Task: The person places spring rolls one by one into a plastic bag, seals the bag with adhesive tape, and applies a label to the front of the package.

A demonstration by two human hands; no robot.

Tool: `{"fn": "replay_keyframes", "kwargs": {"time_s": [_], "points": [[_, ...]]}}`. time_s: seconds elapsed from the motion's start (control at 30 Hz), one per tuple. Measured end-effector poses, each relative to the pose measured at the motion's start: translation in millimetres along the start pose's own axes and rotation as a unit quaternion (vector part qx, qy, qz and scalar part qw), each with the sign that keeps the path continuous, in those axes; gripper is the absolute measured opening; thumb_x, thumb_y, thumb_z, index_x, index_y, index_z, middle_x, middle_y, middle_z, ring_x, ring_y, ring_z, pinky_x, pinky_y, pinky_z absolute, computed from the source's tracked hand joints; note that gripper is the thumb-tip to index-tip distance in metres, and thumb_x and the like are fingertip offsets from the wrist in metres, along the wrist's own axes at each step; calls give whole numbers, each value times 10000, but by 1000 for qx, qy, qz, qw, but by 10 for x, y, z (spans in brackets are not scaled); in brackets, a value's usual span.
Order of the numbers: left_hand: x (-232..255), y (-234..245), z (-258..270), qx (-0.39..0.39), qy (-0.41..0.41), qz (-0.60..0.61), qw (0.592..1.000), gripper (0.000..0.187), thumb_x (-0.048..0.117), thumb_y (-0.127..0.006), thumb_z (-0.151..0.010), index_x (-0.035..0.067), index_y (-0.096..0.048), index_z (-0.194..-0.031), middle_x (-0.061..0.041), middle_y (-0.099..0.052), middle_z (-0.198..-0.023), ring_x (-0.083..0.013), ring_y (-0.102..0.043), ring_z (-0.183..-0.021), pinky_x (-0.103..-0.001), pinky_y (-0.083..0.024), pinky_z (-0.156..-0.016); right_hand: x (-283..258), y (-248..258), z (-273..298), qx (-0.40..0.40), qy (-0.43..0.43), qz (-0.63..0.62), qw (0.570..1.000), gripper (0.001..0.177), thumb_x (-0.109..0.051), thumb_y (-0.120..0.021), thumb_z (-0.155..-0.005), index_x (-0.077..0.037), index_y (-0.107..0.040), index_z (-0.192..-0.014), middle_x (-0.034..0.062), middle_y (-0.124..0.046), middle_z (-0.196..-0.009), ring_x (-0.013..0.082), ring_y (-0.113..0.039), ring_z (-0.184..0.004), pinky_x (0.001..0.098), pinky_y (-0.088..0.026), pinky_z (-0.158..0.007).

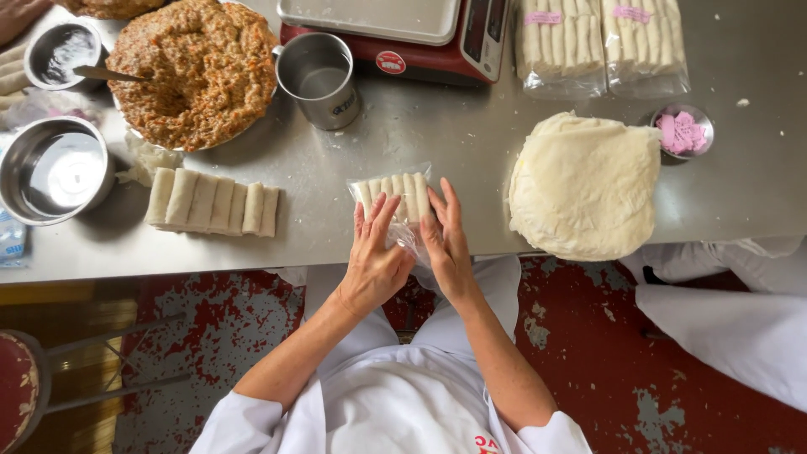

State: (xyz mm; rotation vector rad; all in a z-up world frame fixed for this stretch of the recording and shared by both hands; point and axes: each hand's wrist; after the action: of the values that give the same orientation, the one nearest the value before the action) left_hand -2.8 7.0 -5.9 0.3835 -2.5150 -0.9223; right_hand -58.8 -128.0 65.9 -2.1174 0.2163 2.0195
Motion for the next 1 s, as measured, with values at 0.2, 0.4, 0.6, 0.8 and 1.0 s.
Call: {"fn": "replay_keyframes", "kwargs": {"time_s": [0.2,0.4,0.6,0.8,1.0], "points": [[-28,-12,127,158,-68,12,985,267,7,-701,-804,108,-456,-837,-145,-466,-1121,-539,-617,-1178,-843,-380,-1043,98,183,236,-29,52,92,994,895,-506,-547,-965,21,-186,-1591,328,-282,-1599,506,-247,-1473,597,-267,-1151],[-41,-22,-157,33,-5,-18,999,489,25,-624,-792,81,-515,-1266,-223,-469,-1386,-489,-415,-1418,-741,-234,-1151,449,269,370,113,116,274,948,502,-213,-823,-845,-34,-564,-1236,50,-539,-987,220,-616,-901,309,-567,-809],[-22,-144,-298,-51,59,-157,984,941,31,-846,-650,142,-476,-1508,-209,-558,-1324,-463,-472,-1358,-727,-276,-1113,956,118,431,121,157,362,911,214,-92,-722,-869,-143,-550,-753,-29,-518,-624,172,-634,-583,263,-537,-526],[-100,-287,-227,-22,113,-217,969,949,430,-886,-700,136,-491,-1511,-189,-580,-1312,-427,-571,-1244,-614,-456,-1014,804,105,465,120,216,349,904,296,49,-611,-787,-136,-420,-658,3,-417,-540,198,-518,-471,250,-473,-454],[-55,-225,-270,1,144,-178,973,978,447,-892,-676,46,-504,-1479,-280,-528,-1363,-476,-576,-1248,-538,-454,-1099,751,75,426,98,233,377,891,326,35,-615,-754,-153,-373,-641,-21,-392,-559,190,-495,-502,247,-439,-450]]}}
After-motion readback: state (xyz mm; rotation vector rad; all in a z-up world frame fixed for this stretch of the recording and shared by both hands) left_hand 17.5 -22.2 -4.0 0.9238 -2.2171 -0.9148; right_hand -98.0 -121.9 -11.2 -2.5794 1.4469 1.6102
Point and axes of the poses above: each hand's wrist, its own z-axis away from the middle knuckle, its own y-axis out of the back of the hand, x = y × z
